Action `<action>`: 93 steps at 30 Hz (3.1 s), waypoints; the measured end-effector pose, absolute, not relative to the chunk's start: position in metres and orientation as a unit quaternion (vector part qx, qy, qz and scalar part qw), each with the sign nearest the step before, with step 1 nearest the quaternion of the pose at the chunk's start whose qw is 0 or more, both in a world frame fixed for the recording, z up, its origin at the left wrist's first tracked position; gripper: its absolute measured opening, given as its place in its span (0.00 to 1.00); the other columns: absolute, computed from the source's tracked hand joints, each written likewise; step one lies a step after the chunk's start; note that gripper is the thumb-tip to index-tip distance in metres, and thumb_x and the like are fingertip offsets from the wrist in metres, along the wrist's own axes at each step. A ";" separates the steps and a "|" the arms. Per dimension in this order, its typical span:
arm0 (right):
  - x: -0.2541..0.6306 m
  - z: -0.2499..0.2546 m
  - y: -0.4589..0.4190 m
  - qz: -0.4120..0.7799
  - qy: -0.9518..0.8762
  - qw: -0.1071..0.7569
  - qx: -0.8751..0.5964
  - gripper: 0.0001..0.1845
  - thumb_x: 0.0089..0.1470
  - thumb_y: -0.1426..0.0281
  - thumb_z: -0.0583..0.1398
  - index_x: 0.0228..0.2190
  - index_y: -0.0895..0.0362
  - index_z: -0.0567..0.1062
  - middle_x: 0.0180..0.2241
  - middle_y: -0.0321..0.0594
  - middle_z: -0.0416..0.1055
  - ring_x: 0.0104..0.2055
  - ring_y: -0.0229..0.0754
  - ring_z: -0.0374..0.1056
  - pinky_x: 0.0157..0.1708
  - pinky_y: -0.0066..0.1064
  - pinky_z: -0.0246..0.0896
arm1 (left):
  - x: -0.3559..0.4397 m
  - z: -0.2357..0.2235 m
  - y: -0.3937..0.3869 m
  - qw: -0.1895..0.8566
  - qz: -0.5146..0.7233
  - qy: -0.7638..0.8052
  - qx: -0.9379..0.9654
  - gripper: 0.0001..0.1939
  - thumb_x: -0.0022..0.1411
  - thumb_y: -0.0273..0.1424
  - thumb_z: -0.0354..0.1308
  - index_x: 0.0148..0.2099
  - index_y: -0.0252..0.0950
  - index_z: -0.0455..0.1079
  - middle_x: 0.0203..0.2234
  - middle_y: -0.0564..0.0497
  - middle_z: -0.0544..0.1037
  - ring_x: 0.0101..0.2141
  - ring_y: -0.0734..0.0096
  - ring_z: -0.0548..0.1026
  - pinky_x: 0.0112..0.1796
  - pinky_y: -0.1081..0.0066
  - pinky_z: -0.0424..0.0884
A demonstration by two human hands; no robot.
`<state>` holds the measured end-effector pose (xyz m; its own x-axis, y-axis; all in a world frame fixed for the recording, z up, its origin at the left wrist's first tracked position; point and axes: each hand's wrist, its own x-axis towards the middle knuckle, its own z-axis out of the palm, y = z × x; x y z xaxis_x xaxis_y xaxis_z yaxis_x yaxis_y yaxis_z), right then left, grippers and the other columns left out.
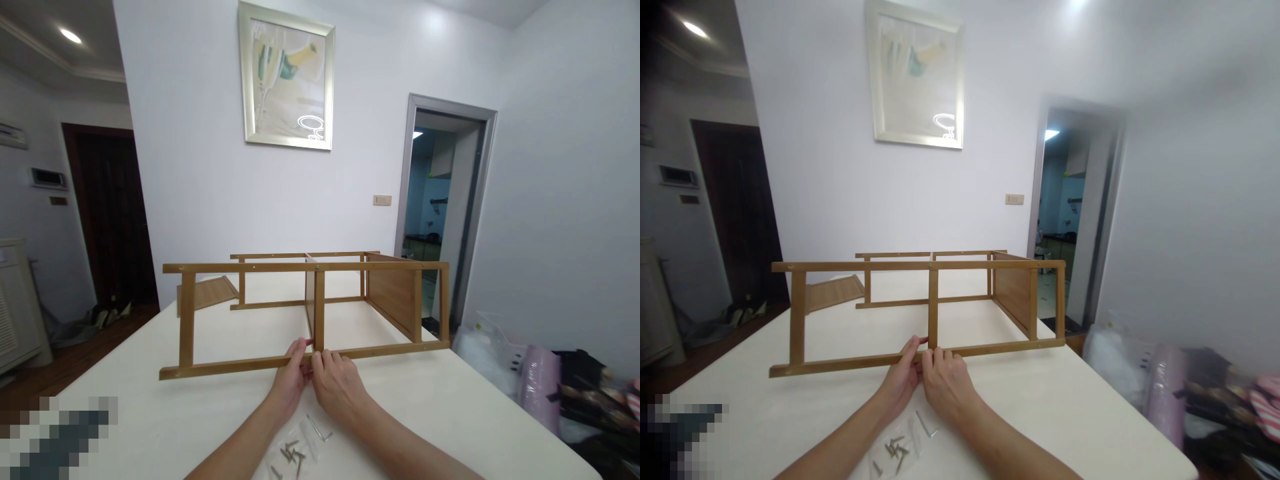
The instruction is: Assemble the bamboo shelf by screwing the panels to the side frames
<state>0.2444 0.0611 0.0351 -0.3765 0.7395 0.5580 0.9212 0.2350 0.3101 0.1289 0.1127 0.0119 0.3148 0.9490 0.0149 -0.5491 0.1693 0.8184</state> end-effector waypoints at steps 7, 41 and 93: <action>0.241 0.033 0.060 -0.321 -0.773 0.142 -0.528 0.10 0.54 0.77 0.56 0.38 0.57 0.61 0.30 0.42 0.67 0.30 0.44 0.65 0.26 0.33 0.51 | 0.130 0.013 0.112 0.714 0.529 0.265 0.374 0.29 0.52 0.51 0.64 0.49 0.38 0.68 0.33 0.49 0.80 0.30 0.67 0.78 0.33 0.71 0.69; 0.304 0.033 0.087 -0.090 -0.784 0.307 -0.532 0.05 0.56 0.77 0.57 0.34 0.58 0.72 0.34 0.38 0.70 0.39 0.39 0.63 0.44 0.34 0.47 | 0.119 0.030 0.104 0.762 0.457 0.382 0.254 0.26 0.58 0.53 0.56 0.39 0.32 0.70 0.38 0.35 0.80 0.38 0.58 0.80 0.40 0.63 0.73; 0.252 0.016 -0.011 0.028 -0.767 0.194 -0.611 0.10 0.58 0.81 0.52 0.32 0.59 0.71 0.36 0.44 0.68 0.37 0.42 0.63 0.37 0.32 0.55 | 0.093 0.013 0.110 0.066 0.205 0.434 0.875 0.08 0.63 0.28 0.48 0.37 0.38 0.69 0.36 0.49 0.74 0.40 0.66 0.72 0.42 0.69 0.64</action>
